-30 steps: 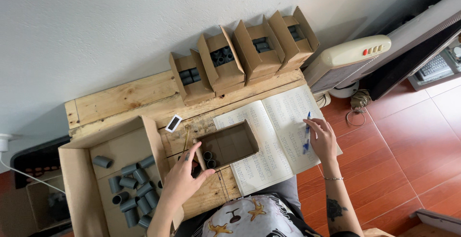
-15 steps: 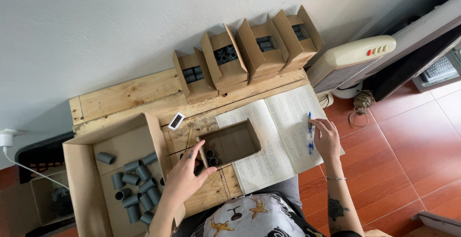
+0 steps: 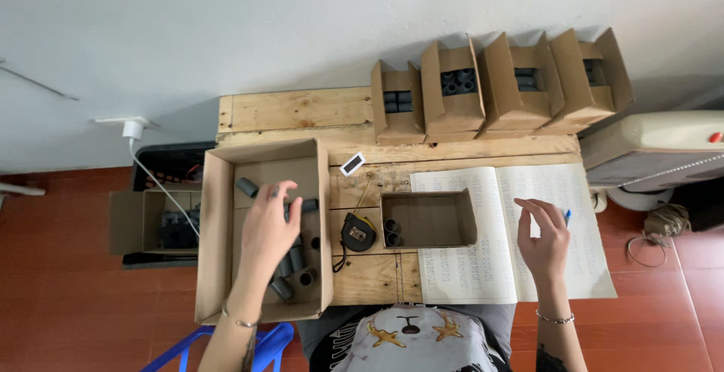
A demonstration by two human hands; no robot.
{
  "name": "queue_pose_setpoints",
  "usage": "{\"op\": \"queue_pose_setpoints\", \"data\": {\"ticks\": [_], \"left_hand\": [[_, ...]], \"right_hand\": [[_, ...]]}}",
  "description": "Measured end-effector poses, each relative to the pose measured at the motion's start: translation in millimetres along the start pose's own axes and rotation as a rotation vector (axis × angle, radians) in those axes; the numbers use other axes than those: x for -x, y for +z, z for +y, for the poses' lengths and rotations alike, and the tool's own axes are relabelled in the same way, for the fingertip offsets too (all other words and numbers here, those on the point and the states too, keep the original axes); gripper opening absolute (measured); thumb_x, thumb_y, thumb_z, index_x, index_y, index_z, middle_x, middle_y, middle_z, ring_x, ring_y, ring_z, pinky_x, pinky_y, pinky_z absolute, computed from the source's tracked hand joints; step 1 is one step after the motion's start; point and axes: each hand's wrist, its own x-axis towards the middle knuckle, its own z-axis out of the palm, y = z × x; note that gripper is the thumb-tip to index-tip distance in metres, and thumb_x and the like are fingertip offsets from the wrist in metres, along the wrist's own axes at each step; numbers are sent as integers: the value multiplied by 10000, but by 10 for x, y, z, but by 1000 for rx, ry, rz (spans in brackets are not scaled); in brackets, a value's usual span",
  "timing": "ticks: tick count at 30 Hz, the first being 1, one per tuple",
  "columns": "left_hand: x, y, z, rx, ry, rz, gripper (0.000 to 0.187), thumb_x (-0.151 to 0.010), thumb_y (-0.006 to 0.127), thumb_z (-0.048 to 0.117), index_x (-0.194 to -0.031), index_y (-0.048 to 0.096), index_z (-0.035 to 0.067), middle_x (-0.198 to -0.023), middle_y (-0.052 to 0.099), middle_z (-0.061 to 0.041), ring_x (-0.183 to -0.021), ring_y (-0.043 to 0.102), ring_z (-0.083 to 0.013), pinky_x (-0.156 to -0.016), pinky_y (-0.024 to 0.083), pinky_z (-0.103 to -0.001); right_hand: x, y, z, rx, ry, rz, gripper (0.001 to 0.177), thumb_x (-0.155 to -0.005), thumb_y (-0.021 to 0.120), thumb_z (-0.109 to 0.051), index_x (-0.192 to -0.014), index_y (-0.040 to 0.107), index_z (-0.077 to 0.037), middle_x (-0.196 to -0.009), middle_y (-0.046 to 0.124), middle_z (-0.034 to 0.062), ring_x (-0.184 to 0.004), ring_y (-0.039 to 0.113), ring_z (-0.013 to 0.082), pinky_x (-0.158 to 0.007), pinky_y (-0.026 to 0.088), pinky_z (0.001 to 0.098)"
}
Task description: The person measures small gray pipe fittings with a tape measure and records the measurements in a notebook. They handle the fittings one at a time, measuring each and then writing down the result before moving to the next item.
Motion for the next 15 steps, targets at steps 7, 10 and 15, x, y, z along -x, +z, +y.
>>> {"op": "queue_pose_setpoints", "data": {"ticks": [7, 10, 15], "left_hand": [[-566, 377, -1137, -310, -284, -198, 508, -896, 687, 180, -1390, 601, 94, -1372, 507, -271, -1105, 680, -420, -674, 655, -492], [-652, 489, -1342, -299, -297, -218, 527, -878, 733, 152, -1365, 589, 14, -1261, 561, -298, -1089, 669, -461, -747, 634, -562], [-622, 291, -1055, -272, -263, -187, 529, -908, 704, 138, -1415, 566, 72, -1246, 618, -250, -1038, 711, -445, -777, 627, -565]], "right_hand": [[-362, 181, -891, -147, -77, -26, 312, -913, 666, 156, -1050, 810, -84, -965, 722, 95, -911, 711, 290, -890, 578, 411], [-415, 227, -1050, -190, -116, -21, 316, -902, 678, 131, -1029, 810, -126, -971, 735, 37, -932, 720, 241, -898, 578, 373], [-469, 180, -1271, -273, -88, -51, 264, -934, 662, 96, -1019, 803, -110, -956, 742, 54, -906, 720, 247, -870, 576, 374]]}}
